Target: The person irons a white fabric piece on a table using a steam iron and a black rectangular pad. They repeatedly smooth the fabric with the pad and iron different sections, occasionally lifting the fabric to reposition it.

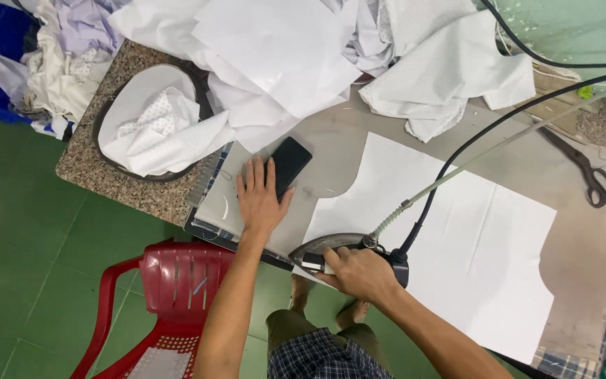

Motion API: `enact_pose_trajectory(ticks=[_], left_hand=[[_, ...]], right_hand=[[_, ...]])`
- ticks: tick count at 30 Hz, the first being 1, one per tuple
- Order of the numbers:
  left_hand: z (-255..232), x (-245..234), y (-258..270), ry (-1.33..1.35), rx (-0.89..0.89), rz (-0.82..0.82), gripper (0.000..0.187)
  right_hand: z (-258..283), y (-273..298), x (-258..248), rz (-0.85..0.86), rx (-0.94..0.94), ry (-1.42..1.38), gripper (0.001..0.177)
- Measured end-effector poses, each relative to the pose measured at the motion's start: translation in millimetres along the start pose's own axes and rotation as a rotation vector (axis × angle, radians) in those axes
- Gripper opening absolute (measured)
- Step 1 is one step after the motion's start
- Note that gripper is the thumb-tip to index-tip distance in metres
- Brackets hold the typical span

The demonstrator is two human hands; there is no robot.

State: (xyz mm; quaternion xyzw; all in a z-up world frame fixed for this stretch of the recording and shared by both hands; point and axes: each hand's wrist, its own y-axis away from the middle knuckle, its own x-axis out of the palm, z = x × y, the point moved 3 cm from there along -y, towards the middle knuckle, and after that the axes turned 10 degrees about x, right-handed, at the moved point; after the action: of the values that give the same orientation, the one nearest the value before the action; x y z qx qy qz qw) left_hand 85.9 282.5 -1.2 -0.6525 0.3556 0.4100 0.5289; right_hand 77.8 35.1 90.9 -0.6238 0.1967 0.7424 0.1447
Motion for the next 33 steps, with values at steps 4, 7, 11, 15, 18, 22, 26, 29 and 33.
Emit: enact_pose_trajectory(ticks=[4, 7, 11, 15, 18, 22, 26, 29, 33], left_hand=[[-1, 0, -1, 0.010, -0.009, 0.041, 0.077], [-1, -3, -3, 0.031, -0.016, 0.058, 0.076], [3, 7, 1, -0.006, -0.024, 0.053, 0.076], [18, -8, 23, 0.126, -0.155, 0.106, 0.075], [19, -83, 59, 0.488, -0.495, -0.002, 0.072], [-18, -188, 136, 1.216, -1.104, -0.206, 0.075], [-78, -134, 322, 1.304, -1.684, -0.253, 0.087], [-153, -110, 366, 0.935, -1.661, 0.379, 0.076], [-246, -136, 239, 1.052, -0.391, 0.181, 0.060]], right_hand=[[-2, -1, 6, -0.008, 0.012, 0.033, 0.052], [-3, -1, 8, 0.006, -0.001, 0.042, 0.052], [-1, -3, 2, 0.048, -0.006, 0.036, 0.053], [-3, -3, 4, 0.103, -0.003, -0.009, 0.053], [-5, -5, 5, 0.154, 0.007, -0.050, 0.054], [-4, -8, -19, 0.209, -0.034, -0.102, 0.048], [-8, -11, -6, 0.090, -0.112, -0.146, 0.044], [-13, -13, 14, 0.112, -0.154, -0.197, 0.044], [-13, -14, 23, 0.048, -0.108, -0.056, 0.061]])
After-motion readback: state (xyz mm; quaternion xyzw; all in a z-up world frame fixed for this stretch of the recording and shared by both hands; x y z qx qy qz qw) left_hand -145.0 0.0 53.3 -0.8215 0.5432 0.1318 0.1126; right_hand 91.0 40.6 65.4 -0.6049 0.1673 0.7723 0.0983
